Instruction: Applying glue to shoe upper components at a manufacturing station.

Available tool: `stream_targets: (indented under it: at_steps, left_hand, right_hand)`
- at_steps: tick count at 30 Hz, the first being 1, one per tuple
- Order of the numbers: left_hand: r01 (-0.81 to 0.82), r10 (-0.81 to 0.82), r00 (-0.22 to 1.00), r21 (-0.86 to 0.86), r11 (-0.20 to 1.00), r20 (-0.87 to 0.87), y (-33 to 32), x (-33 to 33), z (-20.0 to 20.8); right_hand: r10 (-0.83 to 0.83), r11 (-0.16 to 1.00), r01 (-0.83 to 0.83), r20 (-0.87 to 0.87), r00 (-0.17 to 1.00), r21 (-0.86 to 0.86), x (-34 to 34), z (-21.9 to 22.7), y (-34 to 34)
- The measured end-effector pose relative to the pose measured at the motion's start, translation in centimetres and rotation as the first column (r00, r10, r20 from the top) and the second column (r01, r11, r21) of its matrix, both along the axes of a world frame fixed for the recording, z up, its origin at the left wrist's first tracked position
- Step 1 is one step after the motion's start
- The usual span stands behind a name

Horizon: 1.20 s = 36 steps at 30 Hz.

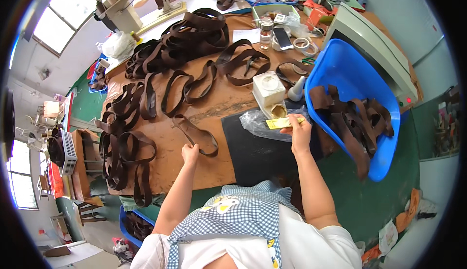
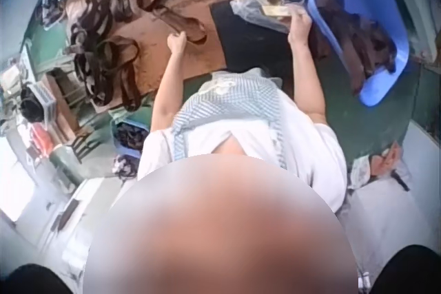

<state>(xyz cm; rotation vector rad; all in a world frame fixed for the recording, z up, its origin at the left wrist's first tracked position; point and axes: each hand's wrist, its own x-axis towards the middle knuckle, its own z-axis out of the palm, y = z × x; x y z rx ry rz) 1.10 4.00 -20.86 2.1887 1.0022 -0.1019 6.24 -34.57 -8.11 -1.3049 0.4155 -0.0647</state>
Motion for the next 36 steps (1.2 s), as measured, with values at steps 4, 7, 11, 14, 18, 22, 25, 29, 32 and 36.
stream_targets:
  at_steps: [4, 7, 11, 14, 18, 22, 25, 29, 32, 36]
  left_hand:
    - [-0.054, 0.121, 0.983, -0.409, 0.911, 0.14, 2.1, -2.8, 2.4]
    - [-0.133, 0.209, 0.977, -0.659, 0.74, 0.038, 2.5, -4.3, 5.0]
    - [-0.011, 0.161, 0.974, -0.679, 0.734, 0.158, 1.8, -4.9, 8.8]
    - [0.191, 0.116, 0.956, -0.873, 0.448, 0.268, 2.3, -5.7, 9.0]
    - [0.314, 0.185, 0.886, -0.844, 0.435, 0.425, 0.2, -5.6, 12.1]
    - [0.39, 0.171, 0.823, -0.758, 0.522, 0.541, -0.5, -5.2, 12.9]
    - [0.421, 0.168, 0.795, -0.73, 0.539, 0.583, -1.3, -4.9, 14.5]
    - [0.422, 0.177, 0.793, -0.734, 0.532, 0.583, -1.7, -4.5, 16.1]
    - [0.442, 0.152, 0.782, -0.711, 0.547, 0.604, -1.8, -4.2, 16.1]
    - [0.452, 0.148, 0.779, -0.709, 0.541, 0.61, -2.1, -3.9, 16.3]
  right_hand:
    - [0.049, 0.999, -0.049, 0.025, 0.998, 0.008, -0.6, 1.6, 1.7]
    - [0.095, 0.994, -0.096, 0.026, 0.995, 0.058, -0.4, 1.9, 3.6]
    - [0.177, 0.982, -0.178, 0.022, 0.984, 0.065, -0.8, 3.6, 6.9]
    - [0.249, 0.963, -0.258, 0.103, 0.963, 0.082, -1.1, 4.7, 9.8]
    - [0.345, 0.931, -0.363, 0.215, 0.914, 0.05, -1.9, 6.6, 13.9]
    - [0.432, 0.901, -0.396, 0.301, 0.85, -0.174, -2.1, 8.2, 16.6]
    - [0.472, 0.868, -0.363, 0.336, 0.815, -0.338, -1.9, 9.0, 17.9]
    - [0.478, 0.847, -0.298, 0.384, 0.79, -0.441, -1.5, 9.5, 18.9]
    - [0.474, 0.843, -0.276, 0.395, 0.787, -0.462, -1.2, 9.5, 19.3]
    - [0.481, 0.837, -0.266, 0.411, 0.775, -0.478, -0.8, 9.2, 19.5]
